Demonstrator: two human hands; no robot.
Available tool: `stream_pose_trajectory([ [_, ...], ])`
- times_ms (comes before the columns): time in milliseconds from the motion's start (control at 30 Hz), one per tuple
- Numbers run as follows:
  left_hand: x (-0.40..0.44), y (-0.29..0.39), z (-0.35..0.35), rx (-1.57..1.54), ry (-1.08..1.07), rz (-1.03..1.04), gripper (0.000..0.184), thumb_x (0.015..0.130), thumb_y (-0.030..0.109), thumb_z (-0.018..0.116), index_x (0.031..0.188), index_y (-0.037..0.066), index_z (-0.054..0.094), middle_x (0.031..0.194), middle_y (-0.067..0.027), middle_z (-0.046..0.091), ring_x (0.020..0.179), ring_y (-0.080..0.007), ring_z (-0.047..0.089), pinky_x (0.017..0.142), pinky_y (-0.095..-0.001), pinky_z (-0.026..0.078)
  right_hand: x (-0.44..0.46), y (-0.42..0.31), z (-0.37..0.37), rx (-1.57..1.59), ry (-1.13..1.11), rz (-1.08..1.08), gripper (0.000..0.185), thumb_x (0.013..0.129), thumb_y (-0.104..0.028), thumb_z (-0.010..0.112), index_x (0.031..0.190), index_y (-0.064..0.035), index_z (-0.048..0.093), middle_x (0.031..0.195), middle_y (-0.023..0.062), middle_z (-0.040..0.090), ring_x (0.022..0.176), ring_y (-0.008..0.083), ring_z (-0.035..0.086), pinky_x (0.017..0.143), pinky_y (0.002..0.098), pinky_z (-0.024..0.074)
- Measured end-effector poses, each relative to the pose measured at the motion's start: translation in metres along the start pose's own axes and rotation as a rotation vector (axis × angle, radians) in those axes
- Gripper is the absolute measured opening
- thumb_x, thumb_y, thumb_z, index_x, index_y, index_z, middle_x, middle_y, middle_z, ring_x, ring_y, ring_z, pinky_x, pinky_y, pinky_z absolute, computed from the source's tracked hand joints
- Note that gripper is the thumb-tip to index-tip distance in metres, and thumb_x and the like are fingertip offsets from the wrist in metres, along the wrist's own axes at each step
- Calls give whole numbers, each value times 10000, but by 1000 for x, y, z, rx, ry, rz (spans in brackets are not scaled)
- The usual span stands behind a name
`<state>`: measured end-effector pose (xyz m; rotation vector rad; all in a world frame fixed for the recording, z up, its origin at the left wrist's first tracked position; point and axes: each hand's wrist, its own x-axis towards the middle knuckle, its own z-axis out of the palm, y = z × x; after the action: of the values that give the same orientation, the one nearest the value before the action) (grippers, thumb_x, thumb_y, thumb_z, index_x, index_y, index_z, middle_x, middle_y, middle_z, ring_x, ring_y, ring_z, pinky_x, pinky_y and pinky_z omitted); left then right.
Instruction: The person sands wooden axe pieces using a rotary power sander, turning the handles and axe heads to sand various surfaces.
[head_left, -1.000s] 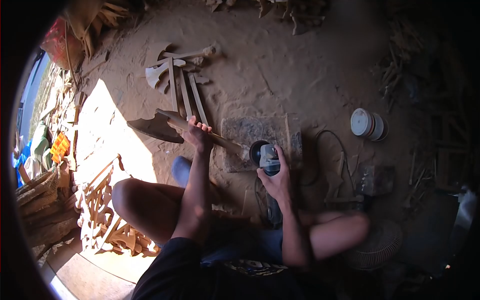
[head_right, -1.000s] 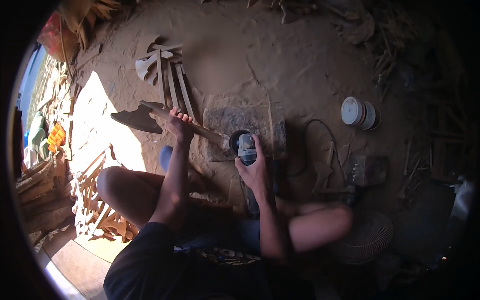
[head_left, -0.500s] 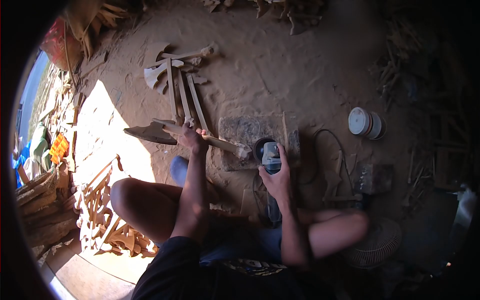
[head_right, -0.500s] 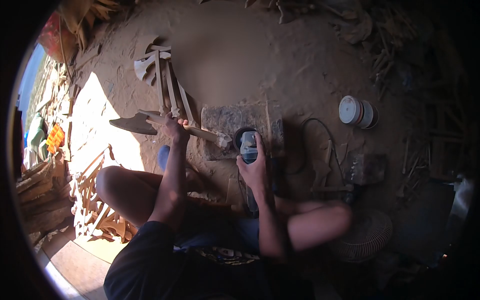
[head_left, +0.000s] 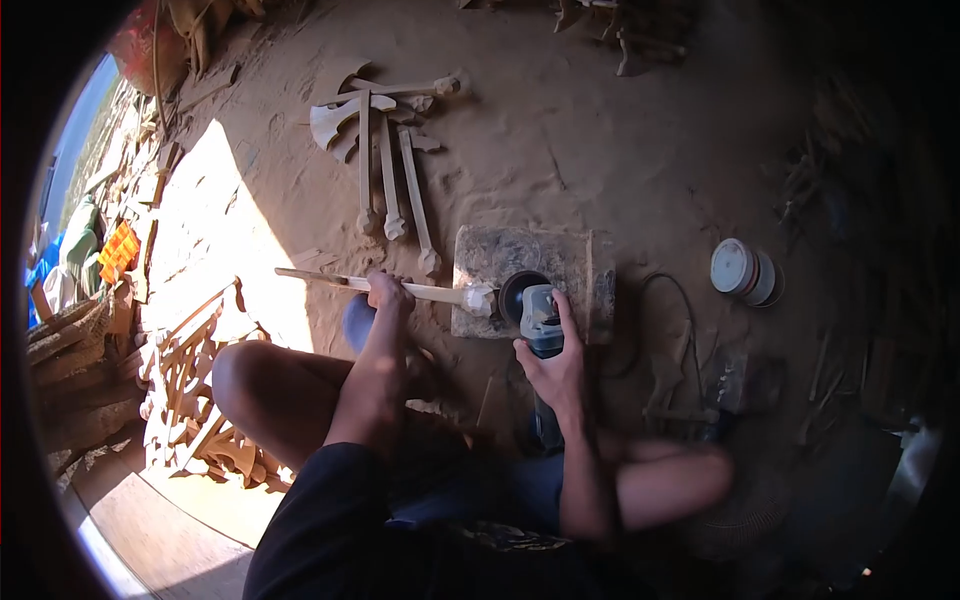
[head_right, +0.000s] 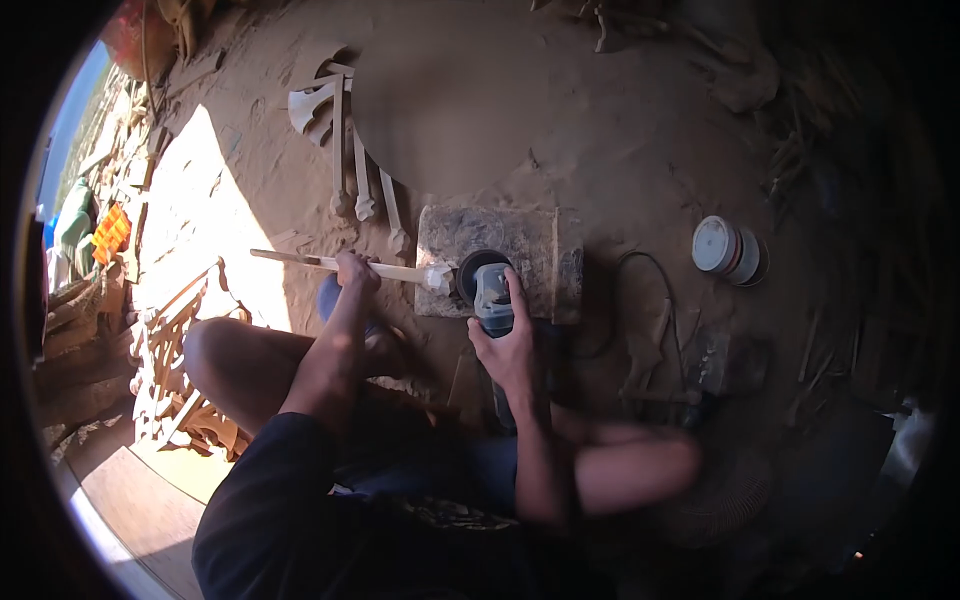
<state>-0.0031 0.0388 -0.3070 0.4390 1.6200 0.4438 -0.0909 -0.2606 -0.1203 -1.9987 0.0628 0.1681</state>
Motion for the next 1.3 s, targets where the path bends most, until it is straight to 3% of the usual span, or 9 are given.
stream_pose_trajectory([
  [167,16,-7,-3,-42,8,-15,217,942,175,603,1066,-2,632,760,-96,599,606,-242,580,546,-424,529,14,-16,12,-82,-108,-3,863,834,-75,791,1624,-83,443,1513,257,606,1393,353,616,1153,415,485],
  [267,17,-7,-2,-53,14,-32,232,948,178,600,1079,-12,625,755,-95,595,602,-243,575,545,-424,527,24,-38,11,-386,-149,-36,857,855,-197,795,1633,-240,437,1234,299,727,1092,502,713,951,569,591],
  [367,-2,-2,-3,-37,31,-23,235,958,174,591,1090,-19,615,750,-91,587,594,-240,565,547,-427,522,25,-53,20,-536,-135,31,857,852,-191,795,1627,-275,438,1063,314,745,975,536,707,874,627,578],
  [567,-9,1,-3,-24,17,-62,223,988,161,571,1115,-8,642,756,-73,576,586,-217,551,522,-401,511,28,-57,21,-573,-157,-34,855,858,-201,791,1630,-285,435,979,343,731,941,562,694,852,651,565],
  [667,-15,3,-3,-18,28,-62,223,987,158,561,1117,-6,639,752,-73,571,585,-217,549,517,-400,505,28,-70,22,-635,-132,72,854,860,-164,790,1635,-241,440,1100,349,735,1034,524,721,924,586,585],
  [767,-9,0,-2,-26,22,-70,220,985,160,560,1107,-6,637,755,-78,572,591,-221,552,520,-404,508,23,-37,15,-264,-16,-85,868,853,-113,796,1640,-139,433,1309,322,704,1193,402,729,1034,474,568],
  [867,-8,1,-2,-2,45,-68,214,979,163,561,1089,-3,637,767,-86,579,608,-233,565,532,-416,521,12,-9,12,-20,-33,34,870,850,-77,798,1634,-53,422,1456,260,638,1301,286,664,1098,399,518],
  [1000,-20,6,2,50,95,-57,211,971,162,555,1077,-3,635,783,-97,586,625,-253,577,559,-436,550,-3,6,14,-28,-20,-3,862,825,-62,835,1595,-13,451,1381,183,662,1200,232,677,1048,371,537],
  [1300,-12,2,-1,20,57,-11,261,977,174,548,1128,-25,622,811,-132,601,614,-250,574,547,-422,526,-8,-6,23,-102,5,14,840,849,-111,827,1603,-48,462,1394,257,677,1264,310,691,1070,408,534],
])
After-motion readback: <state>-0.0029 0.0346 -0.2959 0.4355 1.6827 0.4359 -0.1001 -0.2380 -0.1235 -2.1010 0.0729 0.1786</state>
